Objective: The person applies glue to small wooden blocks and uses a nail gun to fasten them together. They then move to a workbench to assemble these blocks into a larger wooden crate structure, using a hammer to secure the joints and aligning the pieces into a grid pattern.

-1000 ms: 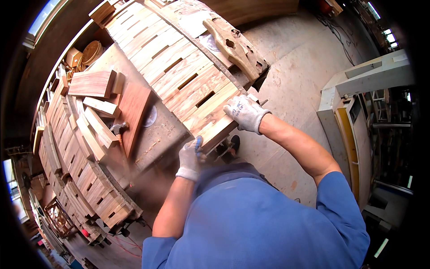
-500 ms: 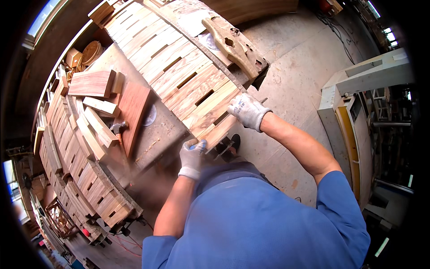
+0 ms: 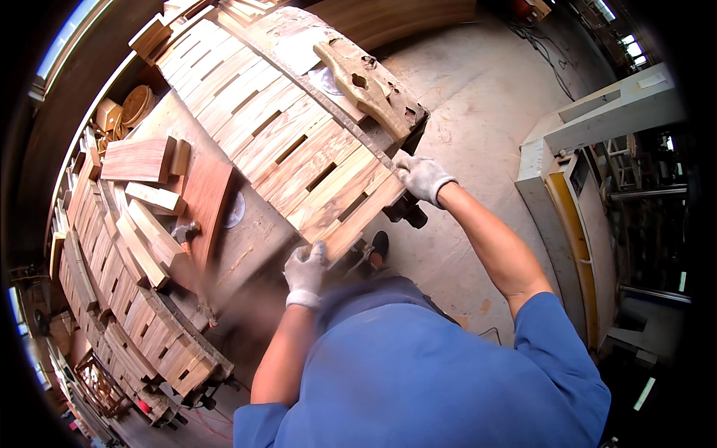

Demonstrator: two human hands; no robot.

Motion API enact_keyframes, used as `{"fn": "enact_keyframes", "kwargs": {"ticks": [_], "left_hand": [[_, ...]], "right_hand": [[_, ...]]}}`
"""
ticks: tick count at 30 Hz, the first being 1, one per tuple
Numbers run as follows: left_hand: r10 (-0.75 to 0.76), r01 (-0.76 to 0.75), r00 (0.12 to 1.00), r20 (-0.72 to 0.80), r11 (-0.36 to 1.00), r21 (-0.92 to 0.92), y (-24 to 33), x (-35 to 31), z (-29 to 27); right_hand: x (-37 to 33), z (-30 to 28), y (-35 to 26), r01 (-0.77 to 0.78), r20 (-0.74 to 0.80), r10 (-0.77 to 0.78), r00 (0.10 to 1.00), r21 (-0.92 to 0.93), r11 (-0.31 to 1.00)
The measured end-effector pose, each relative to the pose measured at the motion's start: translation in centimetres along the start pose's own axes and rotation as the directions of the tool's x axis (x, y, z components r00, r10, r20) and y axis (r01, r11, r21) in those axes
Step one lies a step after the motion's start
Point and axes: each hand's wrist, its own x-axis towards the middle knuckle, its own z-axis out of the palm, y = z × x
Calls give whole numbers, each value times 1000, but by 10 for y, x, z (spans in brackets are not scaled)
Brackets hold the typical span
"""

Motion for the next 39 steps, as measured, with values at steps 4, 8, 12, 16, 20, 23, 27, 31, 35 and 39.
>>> {"fn": "enact_keyframes", "kwargs": {"ticks": [4,8,12,16,20,23,27,31,35,39], "left_hand": [[38,-38,999,-2,999,7,-6,4,2],[37,-36,999,-21,999,34,-7,3,0],[113,-113,994,10,981,157,-16,13,1],[202,-198,979,-22,973,123,-45,28,3],[107,-107,994,26,994,-3,-25,13,0],[77,-76,996,36,996,-36,-20,10,0],[46,-43,998,33,994,-103,-17,5,0],[84,-82,996,30,995,-57,-22,9,-1],[131,-131,991,37,991,0,-25,15,-3],[102,-100,993,56,994,-47,-20,11,-5]], "right_hand": [[9,11,17,8,63,-9,998,20,1000],[7,7,8,13,94,-17,995,42,999],[4,7,8,17,71,-21,997,51,999],[5,13,13,16,44,-18,999,50,999],[5,14,13,5,42,-8,999,61,998],[4,14,13,-6,41,3,999,65,998],[1,10,11,9,42,-12,999,66,998],[0,10,7,16,41,-17,999,43,999],[4,21,17,40,-29,-38,999,78,996],[5,19,15,30,9,-31,999,66,997]]}}
